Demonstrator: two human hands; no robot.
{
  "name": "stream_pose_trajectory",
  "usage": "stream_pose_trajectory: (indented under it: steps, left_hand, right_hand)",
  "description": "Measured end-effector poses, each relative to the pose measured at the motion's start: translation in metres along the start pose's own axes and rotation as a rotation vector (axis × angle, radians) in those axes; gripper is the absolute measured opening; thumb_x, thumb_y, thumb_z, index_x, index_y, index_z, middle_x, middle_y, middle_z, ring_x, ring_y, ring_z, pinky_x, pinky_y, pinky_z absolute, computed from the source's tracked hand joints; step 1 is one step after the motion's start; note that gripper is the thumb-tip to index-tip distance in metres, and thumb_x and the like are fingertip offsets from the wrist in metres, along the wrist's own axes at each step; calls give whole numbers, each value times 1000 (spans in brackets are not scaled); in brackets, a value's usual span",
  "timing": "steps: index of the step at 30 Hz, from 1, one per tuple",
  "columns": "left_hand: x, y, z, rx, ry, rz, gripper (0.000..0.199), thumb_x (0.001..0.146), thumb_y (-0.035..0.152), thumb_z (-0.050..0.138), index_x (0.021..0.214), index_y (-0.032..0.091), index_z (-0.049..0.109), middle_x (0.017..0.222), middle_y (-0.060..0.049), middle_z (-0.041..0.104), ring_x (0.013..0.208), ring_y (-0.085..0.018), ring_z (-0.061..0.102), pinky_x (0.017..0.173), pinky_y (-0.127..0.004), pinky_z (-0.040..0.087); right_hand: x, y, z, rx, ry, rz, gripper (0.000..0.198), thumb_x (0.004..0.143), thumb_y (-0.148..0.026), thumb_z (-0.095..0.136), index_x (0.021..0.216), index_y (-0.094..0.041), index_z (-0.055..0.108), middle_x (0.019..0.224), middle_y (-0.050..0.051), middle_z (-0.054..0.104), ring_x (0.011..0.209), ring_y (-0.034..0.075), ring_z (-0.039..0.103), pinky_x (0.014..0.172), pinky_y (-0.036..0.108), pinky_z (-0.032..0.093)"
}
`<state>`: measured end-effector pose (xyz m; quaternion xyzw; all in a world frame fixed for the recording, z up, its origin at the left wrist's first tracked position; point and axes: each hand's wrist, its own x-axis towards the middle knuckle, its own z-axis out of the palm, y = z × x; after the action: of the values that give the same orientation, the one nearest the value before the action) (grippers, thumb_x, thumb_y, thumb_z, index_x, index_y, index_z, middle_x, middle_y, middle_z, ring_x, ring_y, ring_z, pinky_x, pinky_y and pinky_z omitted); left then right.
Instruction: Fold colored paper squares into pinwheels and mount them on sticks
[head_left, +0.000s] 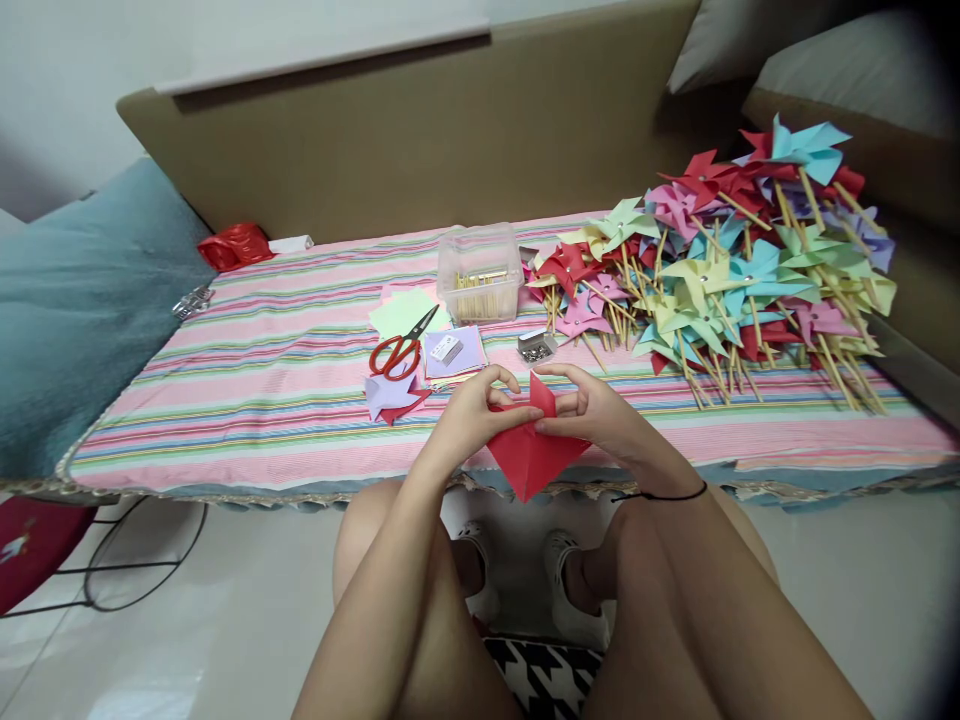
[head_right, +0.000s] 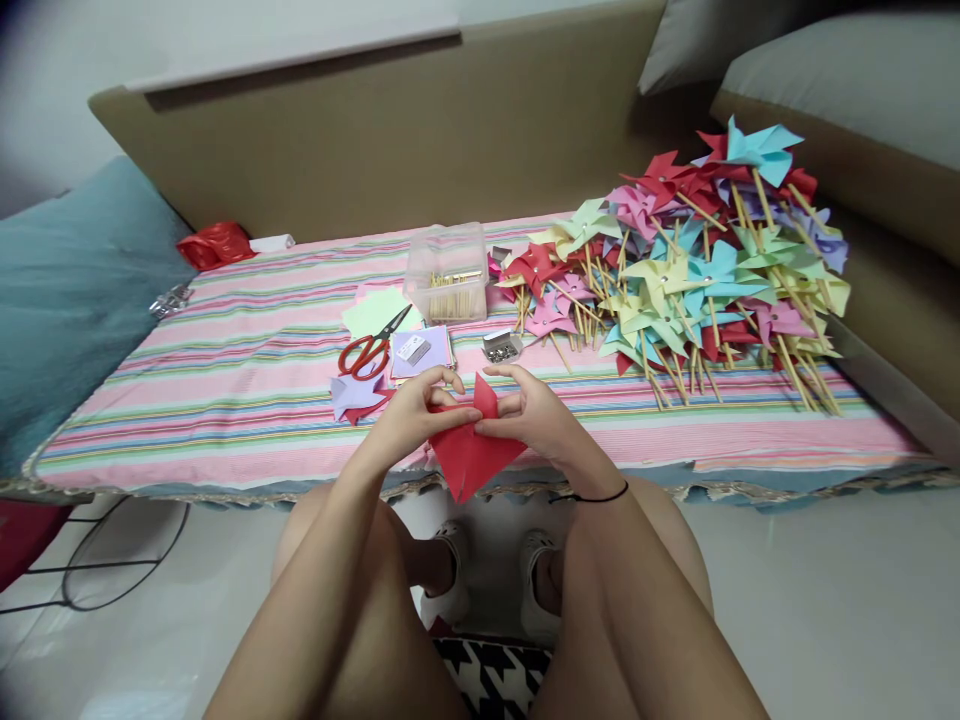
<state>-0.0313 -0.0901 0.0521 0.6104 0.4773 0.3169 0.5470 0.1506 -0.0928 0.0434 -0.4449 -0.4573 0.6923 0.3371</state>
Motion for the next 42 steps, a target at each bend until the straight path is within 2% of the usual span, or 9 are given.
stream_pose_trajectory:
  steps: [14, 18, 22, 24, 26, 29, 33, 39, 42]
  left_hand:
    - [-2, 2, 1, 132, 76, 78, 33, 71, 35, 71, 90, 24, 46, 56, 8, 56, 52, -11, 54, 49, -19, 35]
    - [-2, 6, 0, 8, 116, 61, 39, 67, 39, 74, 92, 23, 48, 57, 7, 57, 52, -10, 54, 50, -20, 36]
    - [1, 10, -2, -251, 214, 75, 39, 67, 35, 75, 94, 20, 50, 69, 3, 64, 66, -12, 60, 63, -23, 43]
    - [2, 10, -4, -285, 227, 94, 35, 69, 34, 74, 93, 20, 53, 70, 2, 64, 68, -12, 60, 65, -25, 43]
    - [3, 10, -5, -215, 238, 120, 31, 70, 34, 73, 93, 19, 58, 71, 1, 64, 70, -13, 60, 66, -25, 43]
    - [4, 9, -7, -31, 260, 156, 27, 70, 31, 73, 91, 18, 65, 75, -1, 66, 74, -14, 60, 71, -26, 42]
    - [2, 9, -9, 42, 164, 214, 16, 73, 28, 71, 85, 18, 69, 84, -4, 68, 80, -15, 60, 74, -27, 42]
    - [-1, 11, -10, -34, 13, 239, 20, 84, 35, 59, 80, 18, 70, 93, -6, 69, 89, -18, 60, 80, -29, 45]
    - [0, 10, -10, -52, -27, 277, 19, 83, 32, 61, 74, 17, 70, 92, -7, 67, 91, -17, 60, 84, -29, 45]
  right_hand:
    - [0, 2, -1, 15, -3, -1, 84, 58, -29, 83, 129, -24, 38, 76, 3, 75, 73, 25, 71, 63, 35, 55]
    - [0, 1, -1, 13, 56, -29, 78, 58, -27, 82, 124, -26, 42, 74, 1, 74, 71, 25, 72, 64, 35, 55]
    - [2, 0, -4, 92, 167, -105, 77, 57, -28, 82, 123, -25, 43, 73, 1, 74, 69, 24, 71, 68, 38, 55]
    - [2, 0, -4, 120, 197, -131, 76, 57, -28, 82, 122, -25, 43, 74, 1, 75, 70, 25, 72, 69, 38, 55]
    - [2, 0, -4, 107, 185, -115, 75, 56, -28, 83, 121, -25, 43, 73, 1, 74, 69, 25, 71, 68, 38, 55]
    - [1, 1, -3, 52, 85, -38, 78, 56, -27, 83, 122, -25, 42, 72, 1, 74, 70, 26, 71, 65, 37, 54]
    - [0, 1, -2, 40, 1, -2, 78, 58, -24, 82, 124, -25, 40, 75, 2, 75, 72, 24, 72, 63, 34, 54]
    - [-1, -1, -3, 22, 57, 0, 76, 58, -21, 80, 123, -25, 41, 73, 0, 75, 68, 22, 71, 61, 32, 54]
    - [-1, -2, -3, 14, 60, -4, 77, 57, -23, 82, 123, -25, 42, 75, 0, 75, 71, 23, 71, 63, 33, 54]
